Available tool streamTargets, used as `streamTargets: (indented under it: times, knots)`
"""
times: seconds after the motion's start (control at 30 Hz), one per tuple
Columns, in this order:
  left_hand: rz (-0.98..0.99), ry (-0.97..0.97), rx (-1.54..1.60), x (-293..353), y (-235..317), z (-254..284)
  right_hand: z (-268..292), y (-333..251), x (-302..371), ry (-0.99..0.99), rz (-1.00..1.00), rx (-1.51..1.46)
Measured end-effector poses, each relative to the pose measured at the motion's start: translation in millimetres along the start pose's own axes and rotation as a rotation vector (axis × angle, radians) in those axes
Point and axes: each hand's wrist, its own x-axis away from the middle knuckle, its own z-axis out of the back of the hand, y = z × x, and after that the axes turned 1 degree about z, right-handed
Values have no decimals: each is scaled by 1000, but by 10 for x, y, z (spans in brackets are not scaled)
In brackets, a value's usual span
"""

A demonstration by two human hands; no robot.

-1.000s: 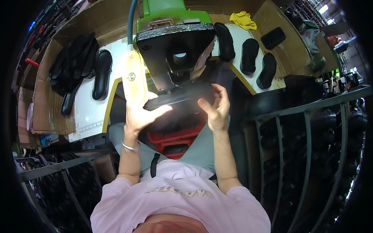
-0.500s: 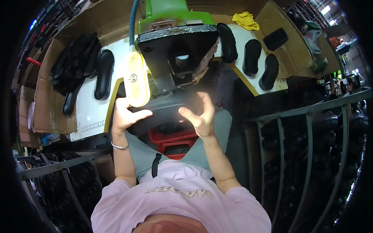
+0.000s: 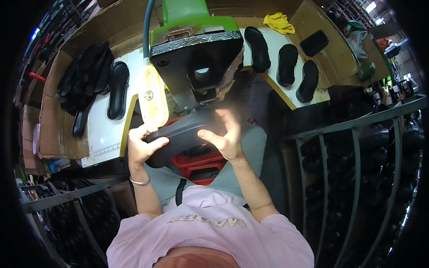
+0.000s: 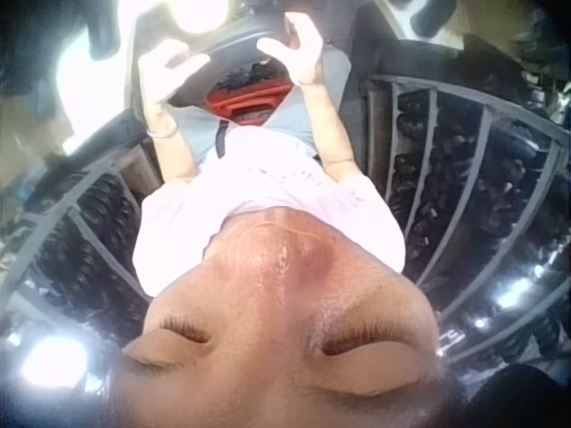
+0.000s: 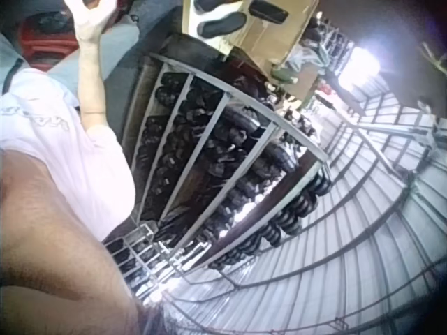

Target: The person repeatedly picks up black slip-on shoes and presses their soles against a green grinding machine to smooth or shape the bottom surface. After each shoe, the person places it on the table and picks up the next one from a nearby pile, continuing the process for multiple shoes.

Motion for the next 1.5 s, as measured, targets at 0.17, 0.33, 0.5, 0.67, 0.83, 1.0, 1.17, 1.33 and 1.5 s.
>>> streamTargets:
  times: [0.17,0.33,0.5,0.67,0.83,1.0,1.17,1.33,1.5]
  knots:
    - [101,163,155,444,-195,-151,-151,-66,-20,-15,-31,10]
    - [66,406,119,930,-346,-824,-86,36,1,-8,98,105]
    - [-150,447,-124,803,-359,-702,305,-948,138,-97,187,716]
    - [-156,650,-921,12,-727,430,1281,-1277,78,486,744,772]
    - [98,330,-945,-319,-1136,992,2419,-656,-1070,462,676,1113]
    - [9,426,-920,-102,-1066,850,2466,-595,-1091,314,591,1293]
    - [-49,504,-831,112,-1304,932,1573,-1534,-654,243,770,535]
    - [-116,726,-648,75,-1197,871,1975,-1757,-48,299,490,1116]
    - [-9,802,-252,138,-1172,889,2209,-1582,46,216,341,1382]
